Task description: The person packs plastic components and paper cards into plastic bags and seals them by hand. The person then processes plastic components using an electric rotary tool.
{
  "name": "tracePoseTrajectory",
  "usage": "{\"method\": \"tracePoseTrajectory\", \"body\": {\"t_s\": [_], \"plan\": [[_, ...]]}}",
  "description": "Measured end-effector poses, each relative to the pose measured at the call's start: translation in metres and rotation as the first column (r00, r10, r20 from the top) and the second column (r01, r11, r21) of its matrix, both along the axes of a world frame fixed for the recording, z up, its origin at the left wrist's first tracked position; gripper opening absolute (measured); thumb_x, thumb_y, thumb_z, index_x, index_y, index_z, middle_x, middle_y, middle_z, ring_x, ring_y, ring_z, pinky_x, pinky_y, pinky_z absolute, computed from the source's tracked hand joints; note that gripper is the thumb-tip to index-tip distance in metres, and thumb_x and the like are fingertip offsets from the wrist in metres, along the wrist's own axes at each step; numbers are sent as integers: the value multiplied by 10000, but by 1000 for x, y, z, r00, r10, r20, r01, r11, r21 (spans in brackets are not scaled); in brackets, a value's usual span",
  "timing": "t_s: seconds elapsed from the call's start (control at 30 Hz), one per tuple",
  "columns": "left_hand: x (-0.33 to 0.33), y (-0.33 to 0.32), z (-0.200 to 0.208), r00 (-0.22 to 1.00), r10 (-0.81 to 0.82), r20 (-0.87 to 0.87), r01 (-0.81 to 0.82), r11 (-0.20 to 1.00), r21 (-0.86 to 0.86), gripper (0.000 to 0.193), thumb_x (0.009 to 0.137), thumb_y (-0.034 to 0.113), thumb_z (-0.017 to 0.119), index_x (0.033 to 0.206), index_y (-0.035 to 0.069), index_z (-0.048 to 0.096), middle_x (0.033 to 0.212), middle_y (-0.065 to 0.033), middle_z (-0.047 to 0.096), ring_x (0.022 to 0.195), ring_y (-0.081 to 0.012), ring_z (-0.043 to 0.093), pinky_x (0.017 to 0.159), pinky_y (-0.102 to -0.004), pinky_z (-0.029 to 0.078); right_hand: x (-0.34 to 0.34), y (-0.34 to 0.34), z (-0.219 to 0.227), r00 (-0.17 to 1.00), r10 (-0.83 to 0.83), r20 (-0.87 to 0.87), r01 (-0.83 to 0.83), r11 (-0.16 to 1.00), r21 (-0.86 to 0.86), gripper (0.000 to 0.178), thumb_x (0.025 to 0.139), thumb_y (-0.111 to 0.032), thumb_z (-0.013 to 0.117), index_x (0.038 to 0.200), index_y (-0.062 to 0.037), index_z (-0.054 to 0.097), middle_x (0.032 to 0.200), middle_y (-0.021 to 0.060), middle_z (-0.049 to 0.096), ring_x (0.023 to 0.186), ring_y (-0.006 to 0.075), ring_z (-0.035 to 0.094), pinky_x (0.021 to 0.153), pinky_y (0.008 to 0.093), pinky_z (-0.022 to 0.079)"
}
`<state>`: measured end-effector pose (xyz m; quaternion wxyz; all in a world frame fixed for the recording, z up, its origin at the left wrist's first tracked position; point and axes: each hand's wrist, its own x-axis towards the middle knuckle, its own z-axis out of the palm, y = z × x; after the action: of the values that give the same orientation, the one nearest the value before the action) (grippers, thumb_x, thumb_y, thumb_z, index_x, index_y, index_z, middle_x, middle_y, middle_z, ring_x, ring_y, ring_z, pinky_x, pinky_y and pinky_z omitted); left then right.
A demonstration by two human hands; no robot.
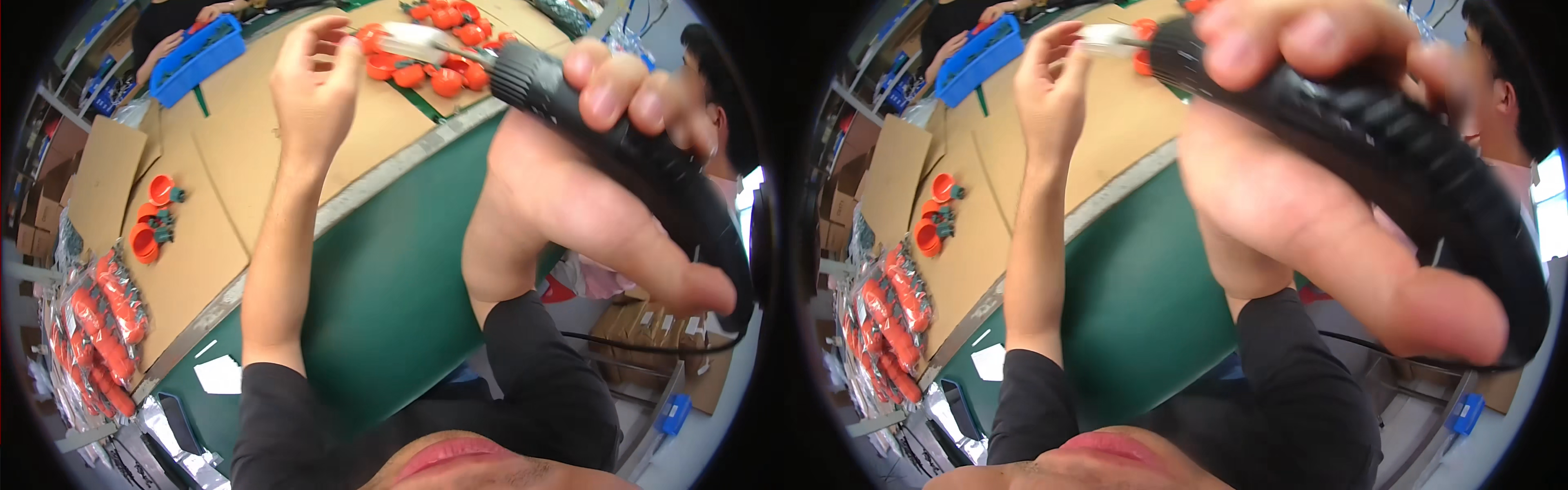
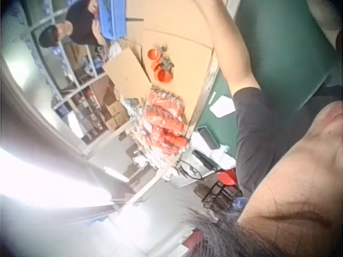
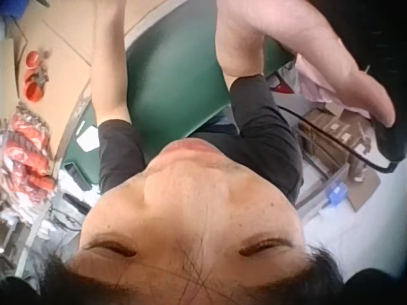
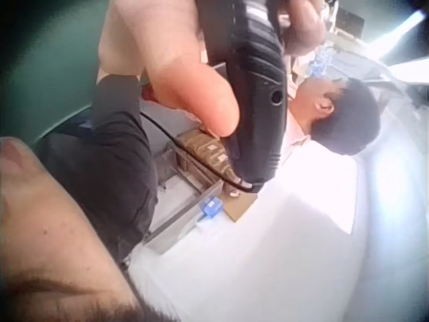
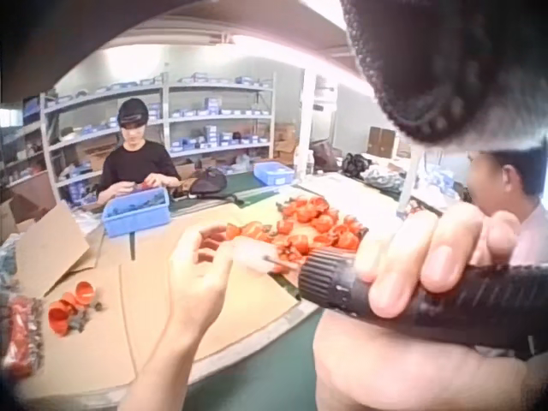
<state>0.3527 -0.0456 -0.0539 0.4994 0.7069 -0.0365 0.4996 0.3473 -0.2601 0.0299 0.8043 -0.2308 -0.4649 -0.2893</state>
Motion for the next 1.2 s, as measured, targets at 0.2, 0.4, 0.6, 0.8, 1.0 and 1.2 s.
{"method": "tracePoseTrajectory", "body": {"t_s": [0.2, 0.4, 0.6, 0.8, 1.0, 1.2], "plan": [[108, -55, -93, 840, 285, -462, -23, 869, 494, 651, 906, 481, 750, 1468, 171, 639, 1476, -217, 535, 1369, -410, 500, 1097, -557, 463, -17, -27, 9, 987, 92, -135, -41, 940, 339, 821, 781, -939, 555, 916, -129, 549, 814, -10, 593, 706, 138, 569, 777, 361, 480], [157, -69, -129, 660, 501, -560, 16, 736, 677, 750, 858, 602, 795, 1490, 240, 619, 1549, -244, 461, 1440, -439, 418, 1102, -659, 418, -34, -57, 6, 996, -16, -82, 51, 899, 435, 709, 877, -803, 584, 888, -98, 507, 784, 15, 569, 707, 141, 566, 749, 331, 482], [162, -70, -133, 764, 371, -528, 91, 749, 657, 655, 819, 450, 855, 1386, 174, 677, 1453, -224, 524, 1325, -408, 558, 1014, -589, 524, -21, -60, 11, 997, -69, -29, 73, 814, 576, 541, 929, -613, 653, 905, -92, 513, 775, 9, 556, 718, 159, 565, 732, 337, 483], [140, -42, -142, 857, -5, -515, 184, 937, 297, 457, 740, 331, 907, 1051, 60, 710, 1043, -248, 585, 1002, -462, 600, 910, -527, 539, -15, -64, 6, 998, -32, -52, 54, 855, 515, 466, 924, -488, 749, 1016, -78, 549, 837, -15, 568, 680, 117, 561, 702, 310, 499], [20, -13, -92, 901, 125, -415, 210, 711, 671, 432, 812, 336, 877, 1052, 60, 648, 988, -162, 580, 1028, -397, 612, 976, -493, 525, -28, -55, 0, 999, 41, -25, -20, 822, 569, 423, 942, -450, 745, 938, -89, 526, 815, -17, 544, 680, 120, 576, 718, 305, 500], [-68, -10, -65, 582, -4, -813, 514, 777, 364, 509, 740, 295, 937, 1139, 96, 690, 1188, -243, 530, 1099, -467, 585, 929, -506, 517, -29, -64, 11, 988, -157, -3, 140, 869, 475, 475, 986, -558, 634, 812, -136, 505, 770, -23, 562, 733, 156, 593, 779, 349, 486]]}}
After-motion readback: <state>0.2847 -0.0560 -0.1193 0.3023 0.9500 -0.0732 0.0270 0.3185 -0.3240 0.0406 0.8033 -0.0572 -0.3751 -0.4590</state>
